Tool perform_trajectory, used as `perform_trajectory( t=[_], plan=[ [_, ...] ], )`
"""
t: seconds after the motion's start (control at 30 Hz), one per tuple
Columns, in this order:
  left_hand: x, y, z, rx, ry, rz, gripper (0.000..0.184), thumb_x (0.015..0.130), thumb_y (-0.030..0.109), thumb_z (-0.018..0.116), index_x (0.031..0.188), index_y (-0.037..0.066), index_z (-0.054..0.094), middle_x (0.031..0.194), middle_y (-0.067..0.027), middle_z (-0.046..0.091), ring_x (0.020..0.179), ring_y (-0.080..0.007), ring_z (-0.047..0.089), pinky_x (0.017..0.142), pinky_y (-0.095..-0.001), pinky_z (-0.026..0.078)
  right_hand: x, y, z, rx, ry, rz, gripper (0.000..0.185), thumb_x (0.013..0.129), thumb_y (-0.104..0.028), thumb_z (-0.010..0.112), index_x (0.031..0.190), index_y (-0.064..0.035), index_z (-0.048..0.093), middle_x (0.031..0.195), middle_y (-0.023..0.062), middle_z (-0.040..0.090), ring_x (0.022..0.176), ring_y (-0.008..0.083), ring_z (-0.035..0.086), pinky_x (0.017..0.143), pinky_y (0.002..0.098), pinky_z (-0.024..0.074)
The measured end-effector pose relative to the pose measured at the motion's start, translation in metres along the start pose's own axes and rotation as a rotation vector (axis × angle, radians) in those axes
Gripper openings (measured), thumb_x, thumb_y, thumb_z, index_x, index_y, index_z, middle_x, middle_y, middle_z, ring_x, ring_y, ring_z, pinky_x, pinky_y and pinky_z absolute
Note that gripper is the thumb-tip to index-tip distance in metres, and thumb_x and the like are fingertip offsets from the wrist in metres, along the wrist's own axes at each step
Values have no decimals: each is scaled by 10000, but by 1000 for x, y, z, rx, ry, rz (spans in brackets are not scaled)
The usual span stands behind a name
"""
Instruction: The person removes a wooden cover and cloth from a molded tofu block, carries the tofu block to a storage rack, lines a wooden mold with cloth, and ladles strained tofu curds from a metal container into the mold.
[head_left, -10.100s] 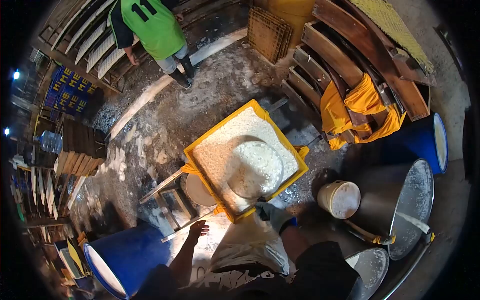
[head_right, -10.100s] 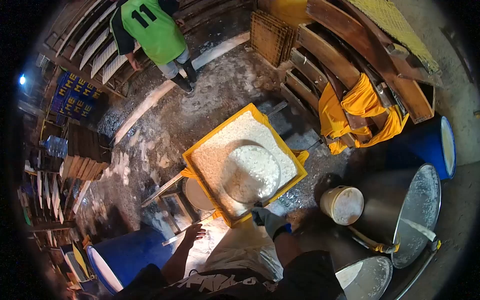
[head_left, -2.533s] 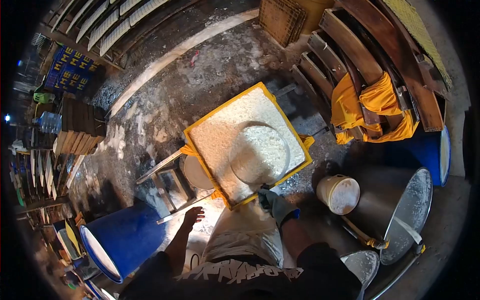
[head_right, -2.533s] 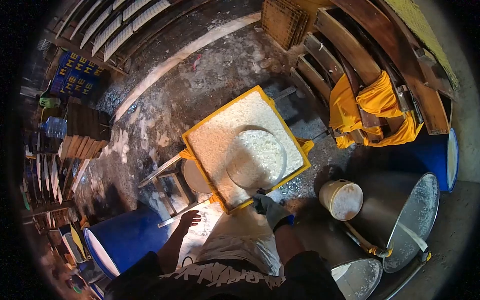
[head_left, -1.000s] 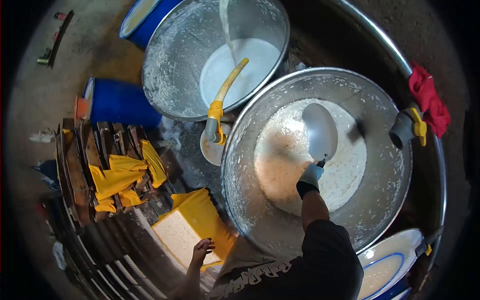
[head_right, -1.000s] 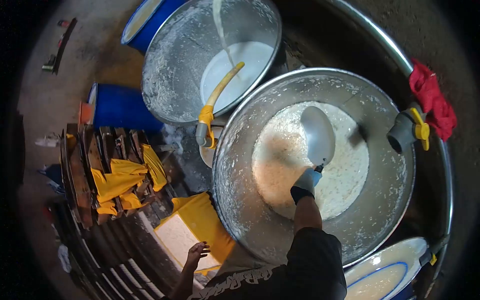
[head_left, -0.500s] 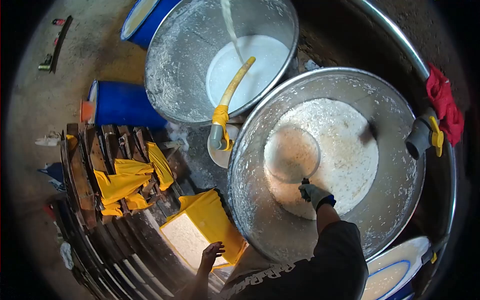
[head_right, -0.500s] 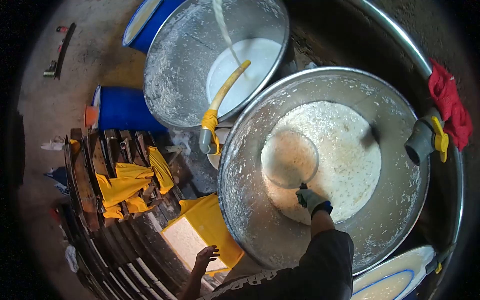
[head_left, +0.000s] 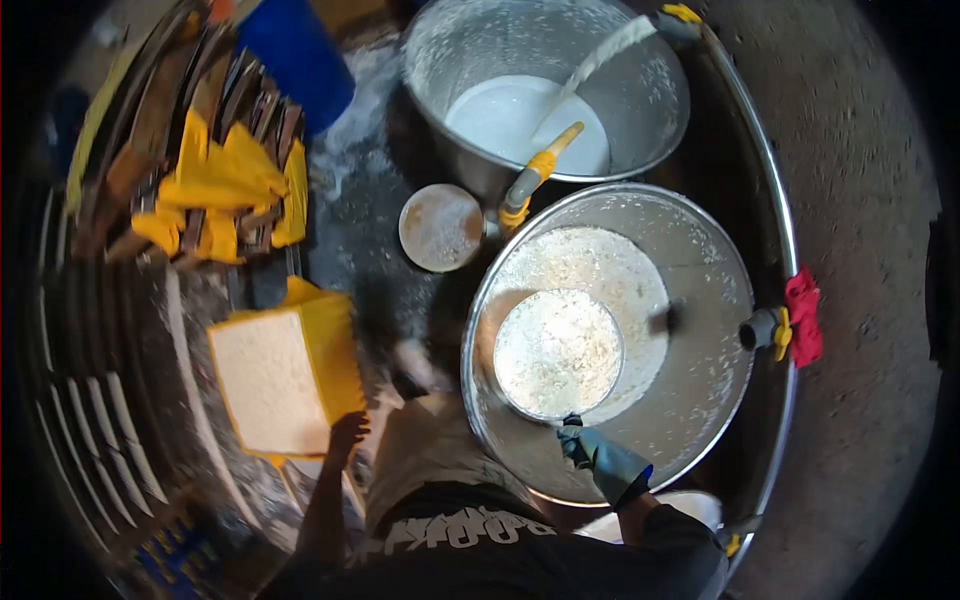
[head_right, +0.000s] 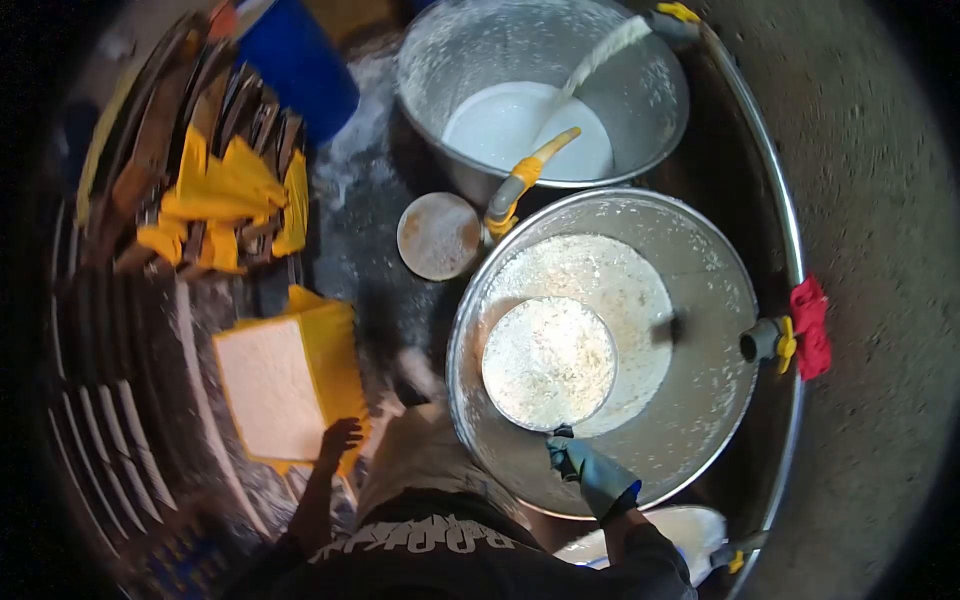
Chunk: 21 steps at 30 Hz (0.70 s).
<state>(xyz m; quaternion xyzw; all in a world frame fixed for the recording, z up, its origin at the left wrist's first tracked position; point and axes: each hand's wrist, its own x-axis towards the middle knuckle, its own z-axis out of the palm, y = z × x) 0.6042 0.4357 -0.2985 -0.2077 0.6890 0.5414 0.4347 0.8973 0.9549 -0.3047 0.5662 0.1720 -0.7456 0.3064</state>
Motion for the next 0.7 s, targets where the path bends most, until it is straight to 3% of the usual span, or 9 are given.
perform_trajectory(
  t=[0.07,0.17,0.27,0.33,0.37,0.43,0.5,0.57,0.7],
  plan=[
    [-4,-28,-23,-135,-25,-7,288,962,242,536,1205,120,628,1027,-8,697,811,-142,693,639,-244,491,-46,11,14,-42,60,23,227,953,-280,559,763,-155,563,527,-17,455,421,165,423,417,347,378],
    [5,-85,-53,-177,66,-108,305,974,284,522,1235,149,600,1044,-26,678,832,-167,680,697,-320,484,-102,19,40,-108,144,42,209,956,-280,557,798,-144,563,544,-15,468,439,163,437,434,343,389],
    [-8,-119,-61,-185,217,-186,315,979,347,510,1203,146,601,1008,-29,674,785,-160,661,663,-307,476,-135,29,71,-189,214,38,195,959,-280,555,832,-133,563,561,-14,482,456,162,450,450,340,400],
    [-12,-162,-76,-319,175,-115,326,973,393,536,1182,155,611,975,-29,675,762,-159,652,609,-301,475,-147,34,95,-246,228,32,188,961,-281,554,855,-125,562,573,-13,490,468,161,459,461,338,407],
    [4,-200,-90,-505,121,-182,287,980,355,538,1173,157,616,954,-28,680,732,-156,650,597,-305,477,-146,35,107,-289,224,28,186,962,-281,554,867,-122,562,578,-12,495,474,160,464,466,336,411],
    [-15,-210,-90,-510,148,-110,269,964,319,578,1173,155,622,897,-32,685,701,-157,651,595,-320,482,-142,35,124,-388,174,13,184,967,-274,548,863,-123,561,586,-13,503,479,160,468,472,330,415],
    [-24,-220,-96,-507,215,-154,297,949,359,608,1150,144,640,952,-40,676,747,-156,662,651,-356,487,-129,32,150,-511,123,37,187,972,-267,542,847,-128,560,587,-13,507,478,160,468,472,325,415],
    [-35,-227,-112,-585,245,-137,336,945,387,619,1167,136,638,982,-45,670,771,-163,661,704,-375,488,-119,24,194,-153,129,258,156,948,-182,584,814,-104,568,586,-21,498,488,110,470,518,282,425],
    [-44,-257,-145,-712,359,-128,412,932,440,633,1217,143,625,1019,-48,673,790,-181,666,757,-430,485,-59,23,295,-480,76,187,130,944,-185,605,874,-82,568,617,-36,500,507,94,484,537,292,433]
  ],
)
